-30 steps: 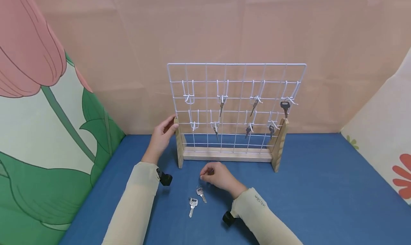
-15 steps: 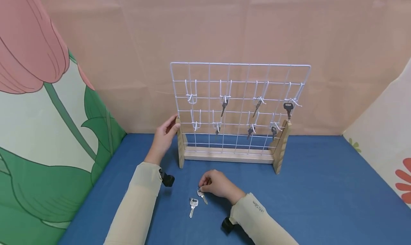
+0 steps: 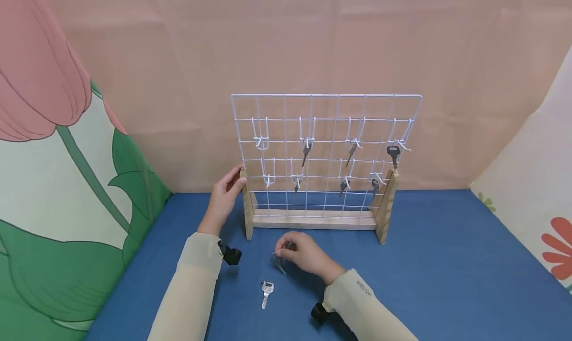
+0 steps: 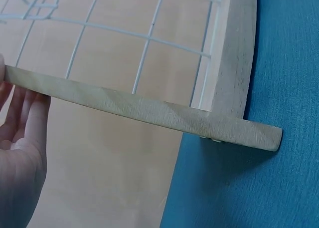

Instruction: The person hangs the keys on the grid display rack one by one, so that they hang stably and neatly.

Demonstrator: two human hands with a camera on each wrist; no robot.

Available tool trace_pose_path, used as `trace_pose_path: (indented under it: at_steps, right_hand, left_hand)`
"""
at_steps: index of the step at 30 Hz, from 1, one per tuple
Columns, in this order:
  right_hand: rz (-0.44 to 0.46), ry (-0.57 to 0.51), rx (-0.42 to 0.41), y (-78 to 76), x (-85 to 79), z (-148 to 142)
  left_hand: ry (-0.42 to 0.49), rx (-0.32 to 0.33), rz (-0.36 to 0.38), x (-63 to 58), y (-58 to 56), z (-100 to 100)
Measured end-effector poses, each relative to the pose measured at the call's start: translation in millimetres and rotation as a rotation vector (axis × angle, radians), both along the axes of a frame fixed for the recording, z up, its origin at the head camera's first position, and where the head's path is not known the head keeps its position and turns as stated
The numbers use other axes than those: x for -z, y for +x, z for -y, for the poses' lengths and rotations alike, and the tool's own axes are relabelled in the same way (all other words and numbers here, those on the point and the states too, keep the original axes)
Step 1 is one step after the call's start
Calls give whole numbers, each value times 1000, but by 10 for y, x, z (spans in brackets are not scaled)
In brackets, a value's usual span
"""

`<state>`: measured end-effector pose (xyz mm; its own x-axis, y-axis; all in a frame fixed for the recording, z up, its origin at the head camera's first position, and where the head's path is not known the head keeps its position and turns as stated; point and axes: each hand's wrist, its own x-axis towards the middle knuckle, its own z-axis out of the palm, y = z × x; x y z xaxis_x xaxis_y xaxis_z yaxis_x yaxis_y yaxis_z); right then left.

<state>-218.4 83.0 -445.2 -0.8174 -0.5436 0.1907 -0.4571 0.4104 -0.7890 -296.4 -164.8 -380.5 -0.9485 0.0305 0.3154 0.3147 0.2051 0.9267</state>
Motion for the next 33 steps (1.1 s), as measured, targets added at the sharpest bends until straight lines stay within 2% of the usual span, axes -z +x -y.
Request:
trace_pose_path:
  at_steps: [4, 6, 10, 14, 18, 24, 28, 32, 33]
  right_hand:
    - [-176, -81, 98, 61, -99, -1]
    - [-234, -119, 153, 94, -173, 4]
    - [-222, -232, 216, 145, -335, 19]
    - [-155, -353, 214, 186, -537, 51]
    - [-165, -428, 220, 177, -773, 84]
    - [-227, -483, 244, 59, -1134, 158]
    - [-304, -518, 248, -18, -1348, 229]
    - [-405, -520, 258, -71, -1470, 306]
    - [-439, -513, 261, -88, -1496, 328]
  left_hand:
    - [18, 6, -13, 10, -12, -19]
    - [23, 12, -9, 2, -19, -27]
    - [20, 11, -6, -16, -41, -35]
    - [14, -6, -8, -28, -29, -16]
    - [17, 0, -5, -22, -8, 4]
    - [18, -8, 0, -61, -42, 34]
    - [33, 6, 5, -102, -53, 31]
    - [3, 18, 34, -222, 105, -39]
    - [-4, 18, 39, -218, 124, -45]
